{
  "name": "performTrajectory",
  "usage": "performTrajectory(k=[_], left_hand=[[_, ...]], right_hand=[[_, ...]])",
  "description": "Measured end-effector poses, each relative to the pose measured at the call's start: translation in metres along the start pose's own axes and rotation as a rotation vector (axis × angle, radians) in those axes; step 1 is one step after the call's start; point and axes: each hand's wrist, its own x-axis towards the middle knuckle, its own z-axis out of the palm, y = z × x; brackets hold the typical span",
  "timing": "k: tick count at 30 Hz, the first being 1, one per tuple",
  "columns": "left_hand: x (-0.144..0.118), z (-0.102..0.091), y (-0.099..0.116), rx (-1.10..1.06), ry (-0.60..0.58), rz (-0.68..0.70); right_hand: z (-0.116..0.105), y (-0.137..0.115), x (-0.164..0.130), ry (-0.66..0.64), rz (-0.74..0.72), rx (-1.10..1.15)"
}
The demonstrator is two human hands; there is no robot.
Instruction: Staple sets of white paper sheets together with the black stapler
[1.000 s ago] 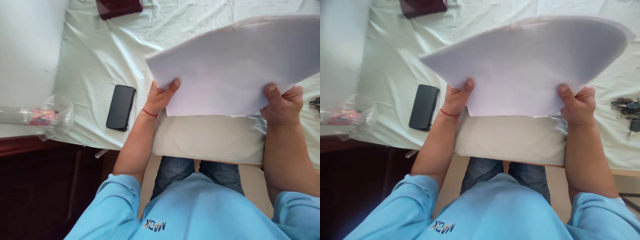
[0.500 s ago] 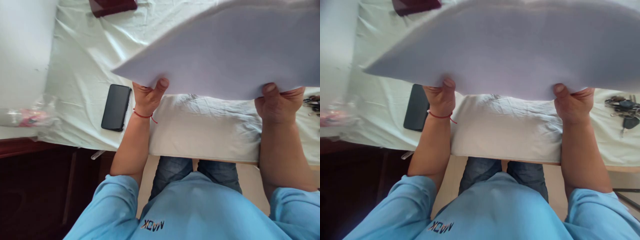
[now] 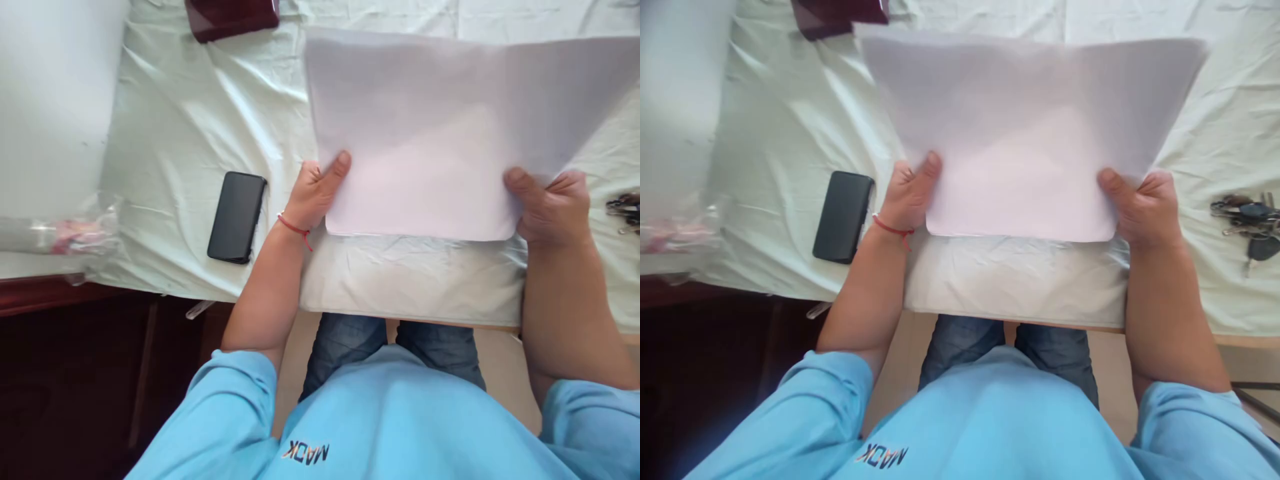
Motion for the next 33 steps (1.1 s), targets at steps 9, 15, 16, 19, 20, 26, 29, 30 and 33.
performTrajectory(k=[9,15,16,19,20,26,29,30,33], left_hand=[[-0.004,0.003,-0.002,-0.065,-0.111,-0.109],[-0.002,0.000,0.001,0.040,-0.116,-0.138],[-0.001,0.000,0.004,0.085,-0.122,-0.164],[-0.002,0.001,0.017,0.185,-0.186,-0.250],[-0.002,0.001,0.021,0.192,-0.219,-0.280],[-0.003,0.000,0.030,0.133,-0.324,-0.441],[-0.002,-0.003,0.028,0.117,-0.342,-0.423],[-0.002,-0.003,0.028,0.107,-0.342,-0.407],[-0.001,-0.002,0.025,0.065,-0.328,-0.366]], right_hand=[[-0.006,0.008,0.004,0.060,0.019,0.032],[-0.003,0.008,0.007,0.125,-0.032,0.072],[-0.005,0.007,0.008,0.138,-0.038,0.083],[-0.010,0.008,0.014,0.214,-0.040,0.115],[-0.012,0.009,0.017,0.248,-0.038,0.121],[-0.018,0.014,0.022,0.323,-0.024,0.110],[-0.018,0.015,0.021,0.330,-0.011,0.125],[-0.018,0.016,0.021,0.326,-0.008,0.141],[-0.018,0.017,0.022,0.305,-0.017,0.184]])
